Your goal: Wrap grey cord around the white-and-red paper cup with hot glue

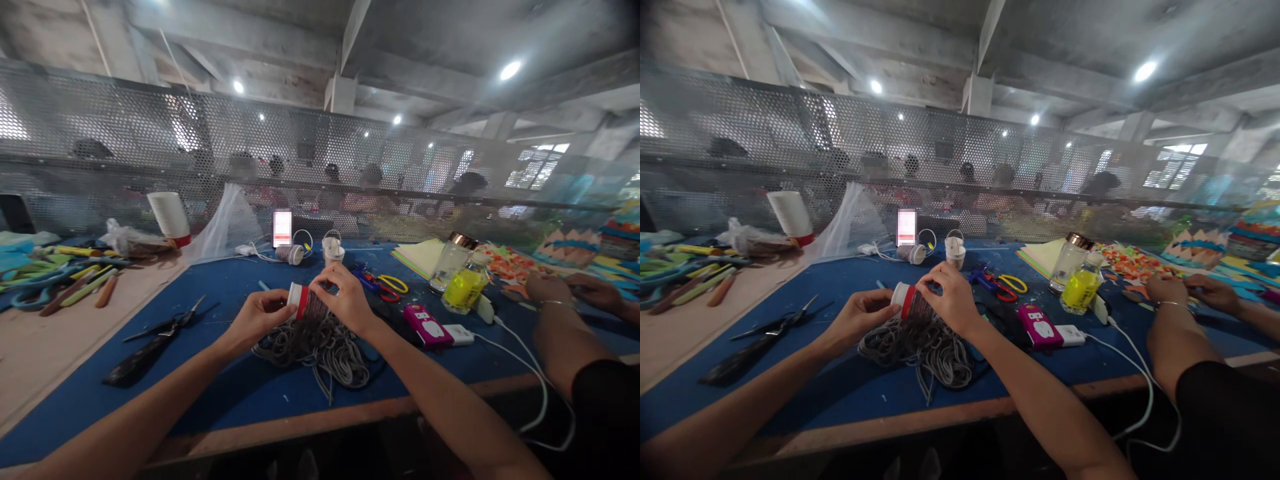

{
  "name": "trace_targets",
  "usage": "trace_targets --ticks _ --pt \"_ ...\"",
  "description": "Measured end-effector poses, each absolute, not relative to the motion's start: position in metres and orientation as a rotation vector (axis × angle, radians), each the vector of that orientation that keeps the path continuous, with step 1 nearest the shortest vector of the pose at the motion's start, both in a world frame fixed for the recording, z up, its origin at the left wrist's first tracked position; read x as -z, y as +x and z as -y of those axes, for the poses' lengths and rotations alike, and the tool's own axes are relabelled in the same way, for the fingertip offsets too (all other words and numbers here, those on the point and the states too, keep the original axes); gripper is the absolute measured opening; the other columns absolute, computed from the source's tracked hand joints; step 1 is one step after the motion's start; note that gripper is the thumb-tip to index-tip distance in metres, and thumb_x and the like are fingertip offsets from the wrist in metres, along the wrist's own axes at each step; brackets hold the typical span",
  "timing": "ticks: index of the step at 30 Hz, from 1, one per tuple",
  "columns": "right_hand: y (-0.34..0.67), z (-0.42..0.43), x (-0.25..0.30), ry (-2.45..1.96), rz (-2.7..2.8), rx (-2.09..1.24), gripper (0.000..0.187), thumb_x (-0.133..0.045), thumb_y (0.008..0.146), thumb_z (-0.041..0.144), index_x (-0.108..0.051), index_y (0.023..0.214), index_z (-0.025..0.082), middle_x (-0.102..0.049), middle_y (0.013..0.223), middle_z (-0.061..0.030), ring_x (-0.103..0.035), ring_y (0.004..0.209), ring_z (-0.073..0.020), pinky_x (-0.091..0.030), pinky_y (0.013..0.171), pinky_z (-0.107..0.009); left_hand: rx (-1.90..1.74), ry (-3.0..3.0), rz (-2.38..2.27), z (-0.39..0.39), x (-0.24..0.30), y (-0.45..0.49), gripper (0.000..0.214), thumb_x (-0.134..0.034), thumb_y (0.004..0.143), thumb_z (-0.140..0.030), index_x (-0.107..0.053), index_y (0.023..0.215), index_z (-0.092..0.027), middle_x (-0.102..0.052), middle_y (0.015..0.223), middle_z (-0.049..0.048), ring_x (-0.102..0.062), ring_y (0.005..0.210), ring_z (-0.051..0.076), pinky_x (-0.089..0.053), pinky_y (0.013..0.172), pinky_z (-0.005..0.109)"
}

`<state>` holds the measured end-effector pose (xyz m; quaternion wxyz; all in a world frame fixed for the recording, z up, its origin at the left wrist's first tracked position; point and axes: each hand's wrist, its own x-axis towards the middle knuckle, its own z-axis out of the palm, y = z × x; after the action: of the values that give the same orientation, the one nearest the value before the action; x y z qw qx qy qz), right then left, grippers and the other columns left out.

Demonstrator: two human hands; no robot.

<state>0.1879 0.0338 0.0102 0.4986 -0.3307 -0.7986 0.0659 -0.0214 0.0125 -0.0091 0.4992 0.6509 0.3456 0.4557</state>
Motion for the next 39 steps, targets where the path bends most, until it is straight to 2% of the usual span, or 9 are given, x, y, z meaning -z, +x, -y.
trace_targets --ticks 19,39 --pt "0.1885 -0.0356 -0.0094 -0.806 1.927 -0.185 0.008 -0.059 0.089 0.024 -0.066 0.086 0.021 -0.061 0.088 -0.0032 -0.062 0.083 -0.0153 -0.049 0.079 -0.028 -1.095 1.556 -0.827 -0.013 0.0099 -0.0222 0.024 -0.072 0.079 -0.031 -0.074 0.097 -0.014 -0.072 0.082 0.004 -0.064 0.075 0.017 -0.049 0.072 0.026" --pt "0.1878 -0.0346 -0.0089 -0.823 1.943 -0.194 0.008 -0.059 0.089 0.024 -0.065 0.085 0.021 -0.061 0.089 -0.003 -0.061 0.084 -0.015 -0.048 0.081 -0.027 -1.079 1.59 -0.854 -0.0107 0.0051 -0.0214 0.02 -0.071 0.077 -0.031 -0.073 0.087 -0.014 -0.072 0.08 0.0046 -0.064 0.072 0.017 -0.05 0.07 0.027"
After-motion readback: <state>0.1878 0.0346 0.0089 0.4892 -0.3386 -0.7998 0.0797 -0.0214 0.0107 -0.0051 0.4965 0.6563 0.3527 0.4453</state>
